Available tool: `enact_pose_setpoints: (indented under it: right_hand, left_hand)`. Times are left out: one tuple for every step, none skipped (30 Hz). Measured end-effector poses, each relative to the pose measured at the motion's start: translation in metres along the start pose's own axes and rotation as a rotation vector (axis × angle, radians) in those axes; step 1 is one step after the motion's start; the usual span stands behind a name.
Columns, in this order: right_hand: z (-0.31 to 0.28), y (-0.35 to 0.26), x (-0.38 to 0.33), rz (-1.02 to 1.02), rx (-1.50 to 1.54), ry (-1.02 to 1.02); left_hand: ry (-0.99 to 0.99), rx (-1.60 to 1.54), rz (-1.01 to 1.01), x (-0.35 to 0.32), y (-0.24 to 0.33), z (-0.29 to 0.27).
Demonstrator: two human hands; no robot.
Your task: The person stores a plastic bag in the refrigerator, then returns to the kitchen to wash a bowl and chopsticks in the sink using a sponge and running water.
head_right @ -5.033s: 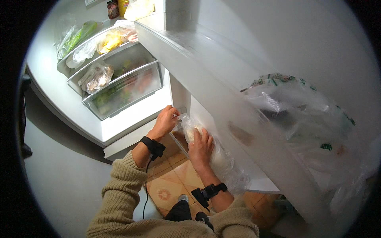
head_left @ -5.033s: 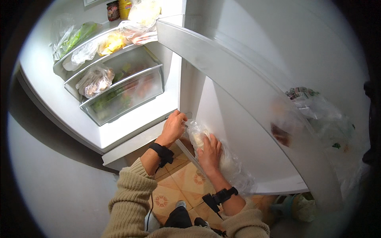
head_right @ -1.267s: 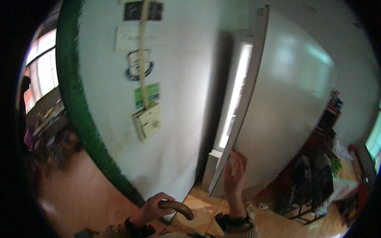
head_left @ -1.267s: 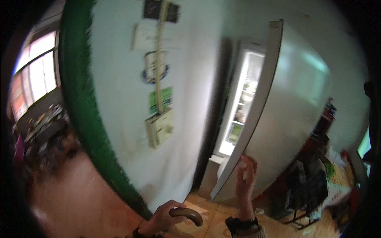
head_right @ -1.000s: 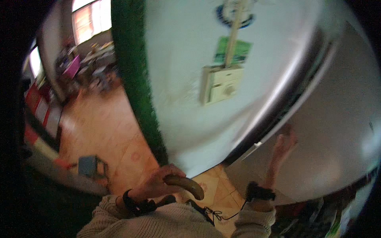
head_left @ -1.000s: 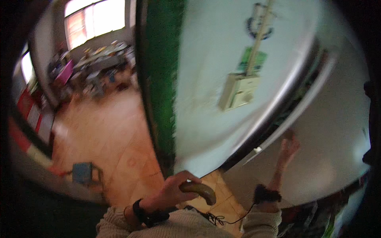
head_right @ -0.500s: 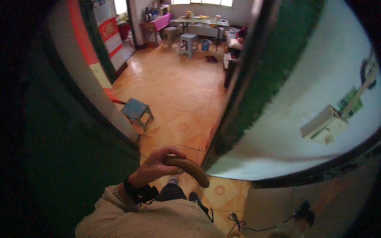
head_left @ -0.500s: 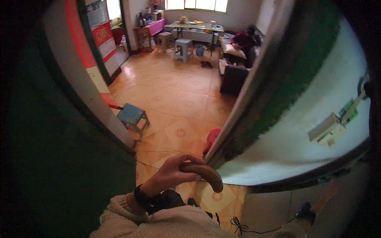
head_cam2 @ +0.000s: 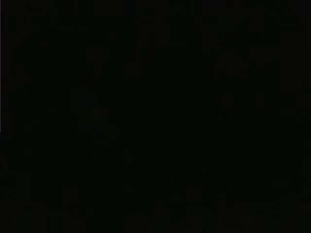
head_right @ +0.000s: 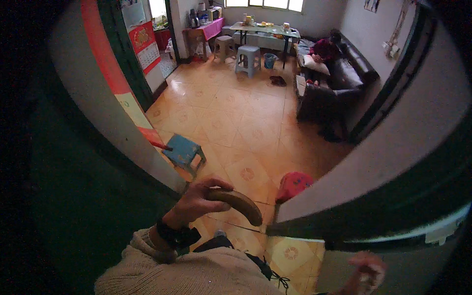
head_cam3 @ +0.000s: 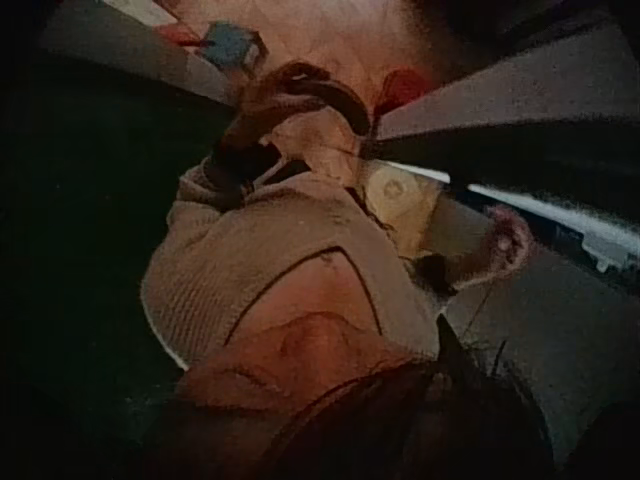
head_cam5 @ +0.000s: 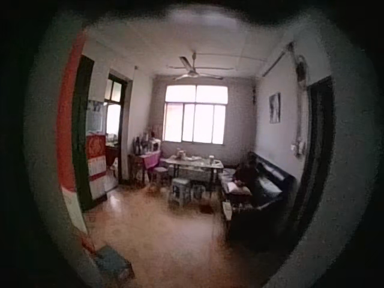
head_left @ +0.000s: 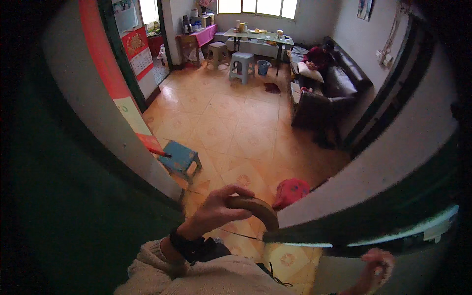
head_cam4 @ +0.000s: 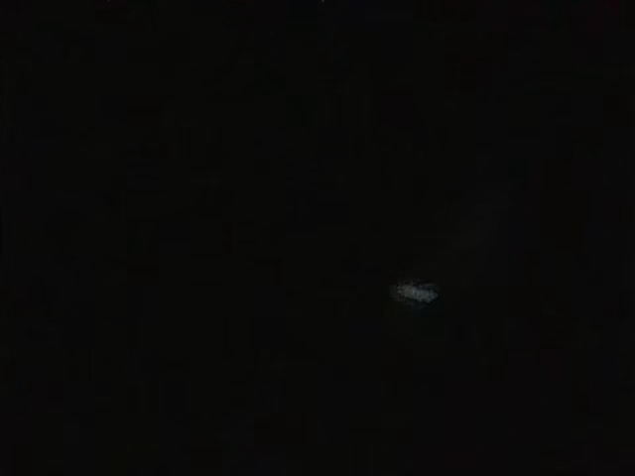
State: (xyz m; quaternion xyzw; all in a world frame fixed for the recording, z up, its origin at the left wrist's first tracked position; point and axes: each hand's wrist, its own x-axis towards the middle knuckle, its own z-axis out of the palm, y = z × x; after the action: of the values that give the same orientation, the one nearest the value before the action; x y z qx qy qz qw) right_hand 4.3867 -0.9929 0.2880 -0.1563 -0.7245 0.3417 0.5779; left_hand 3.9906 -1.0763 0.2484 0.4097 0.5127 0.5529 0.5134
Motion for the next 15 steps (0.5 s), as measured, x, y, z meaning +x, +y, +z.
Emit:
enact_pose_setpoints:
  right_hand:
    - [0.022,0.019,-0.006,0.038,-0.051,-0.059]
    - [0.054,0.031,0.001,0.091,-0.062,-0.092]
    - [0.088,0.042,0.008,0.144,-0.078,-0.128]
    - [0.136,0.047,0.026,0.211,-0.063,-0.133]
    - [0.166,0.063,0.037,0.268,-0.056,-0.190]
    - [0.198,0.089,0.046,0.331,-0.023,-0.266]
    - [0.229,0.108,0.057,0.404,0.042,-0.289]
    - [0.255,0.127,0.069,0.471,0.106,-0.310]
    - [0.277,0.147,0.075,0.533,0.195,-0.362]
    - [0.298,0.169,0.080,0.592,0.283,-0.416]
    - [0.314,0.190,0.088,0.648,0.360,-0.463]
    - [0.326,0.207,0.097,0.678,0.365,-0.494]
    - [0.338,0.225,0.105,0.704,0.378,-0.529]
    - [0.350,0.246,0.112,0.724,0.397,-0.570]
    - [0.359,0.280,0.113,0.762,0.388,-0.637]
  left_hand:
    - [-0.009,0.052,0.018,0.005,0.005,-0.018]
    - [-0.042,0.014,0.036,0.011,0.006,-0.035]
    - [-0.075,-0.023,0.055,0.018,0.004,-0.052]
    - [-0.117,-0.059,0.075,0.027,0.003,-0.066]
    - [-0.134,-0.061,0.048,0.035,0.009,-0.080]
    - [-0.114,-0.035,0.069,0.038,0.011,-0.097]
    - [-0.121,-0.014,0.091,0.048,0.012,-0.112]
    - [-0.130,0.008,0.117,0.059,0.014,-0.127]
    - [-0.118,0.010,0.088,0.070,0.015,-0.141]
    - [-0.105,0.010,0.060,0.081,0.015,-0.155]
    - [-0.105,0.008,0.038,0.098,0.015,-0.169]
    - [-0.106,-0.018,0.001,0.117,0.017,-0.180]
    - [-0.099,-0.038,-0.036,0.135,0.020,-0.190]
    - [-0.084,-0.054,-0.069,0.151,0.023,-0.201]
    - [-0.092,-0.045,-0.018,0.170,0.012,-0.217]
